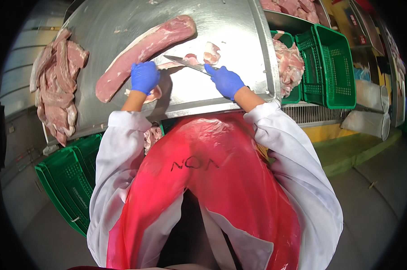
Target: The person uses a knife to trim fat and cut large pieces of raw meat on a stainless steel table. They separate trimmed fat and place it into a green crate while continuing to portion the meat into smaller pieces.
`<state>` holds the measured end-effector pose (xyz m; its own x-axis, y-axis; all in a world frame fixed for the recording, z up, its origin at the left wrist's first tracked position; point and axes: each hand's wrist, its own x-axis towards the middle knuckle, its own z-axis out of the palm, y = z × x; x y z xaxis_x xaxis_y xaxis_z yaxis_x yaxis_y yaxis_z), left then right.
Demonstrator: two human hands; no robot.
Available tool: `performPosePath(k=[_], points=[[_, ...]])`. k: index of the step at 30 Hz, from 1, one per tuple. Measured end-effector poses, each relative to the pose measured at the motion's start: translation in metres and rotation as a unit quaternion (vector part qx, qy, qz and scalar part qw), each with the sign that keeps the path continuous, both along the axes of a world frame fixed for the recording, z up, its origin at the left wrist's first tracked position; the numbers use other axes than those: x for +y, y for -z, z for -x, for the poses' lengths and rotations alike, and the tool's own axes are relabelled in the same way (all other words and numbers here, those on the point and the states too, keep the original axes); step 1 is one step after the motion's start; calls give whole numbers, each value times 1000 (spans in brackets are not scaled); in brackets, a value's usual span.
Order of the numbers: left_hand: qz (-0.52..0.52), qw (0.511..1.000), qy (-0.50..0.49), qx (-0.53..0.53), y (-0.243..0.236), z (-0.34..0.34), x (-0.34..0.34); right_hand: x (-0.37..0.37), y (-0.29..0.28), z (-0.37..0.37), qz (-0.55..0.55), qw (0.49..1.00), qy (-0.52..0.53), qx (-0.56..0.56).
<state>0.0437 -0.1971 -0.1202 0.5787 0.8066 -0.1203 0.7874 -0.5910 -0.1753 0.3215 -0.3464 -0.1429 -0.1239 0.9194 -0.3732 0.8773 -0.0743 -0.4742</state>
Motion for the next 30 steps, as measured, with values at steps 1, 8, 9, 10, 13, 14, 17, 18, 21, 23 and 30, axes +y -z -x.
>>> performPosePath(k=[1, 8, 9, 10, 13, 14, 17, 18, 21, 23, 30], points=[[-5, 1000, -8, 22, -3, 3, 8, -3, 7, -4, -26, 1000, -4, 7], [80, 963, -125, -225, -66, 94, 86, -23, 31, -24, -9, 997, 30, 70], [65, 955, -97, -271, -83, 100, 95, -29, 26, -32, 7, 994, 24, 105], [160, 907, -90, -379, -124, 63, 85, -36, 21, -39, 24, 990, 24, 139], [164, 831, -82, -525, -200, 17, 102, -75, 48, -53, -124, 969, -22, 213], [204, 826, -52, -523, -246, -1, 98, -85, 57, -54, -208, 948, -51, 235], [217, 733, -7, -645, -310, -85, 80, -107, -41, -67, 182, 922, 29, 341], [262, 754, 56, -599, -327, -91, 110, -113, -52, -68, 182, 918, 34, 352], [249, 769, 160, -566, -333, -193, 92, -121, -60, -69, 161, 921, 64, 349], [300, 756, 212, -542, -306, -236, 114, -127, -51, -67, 160, 906, 82, 383], [96, 856, 274, -428, -202, -234, 128, -153, -26, -68, 93, 843, 209, 486]])
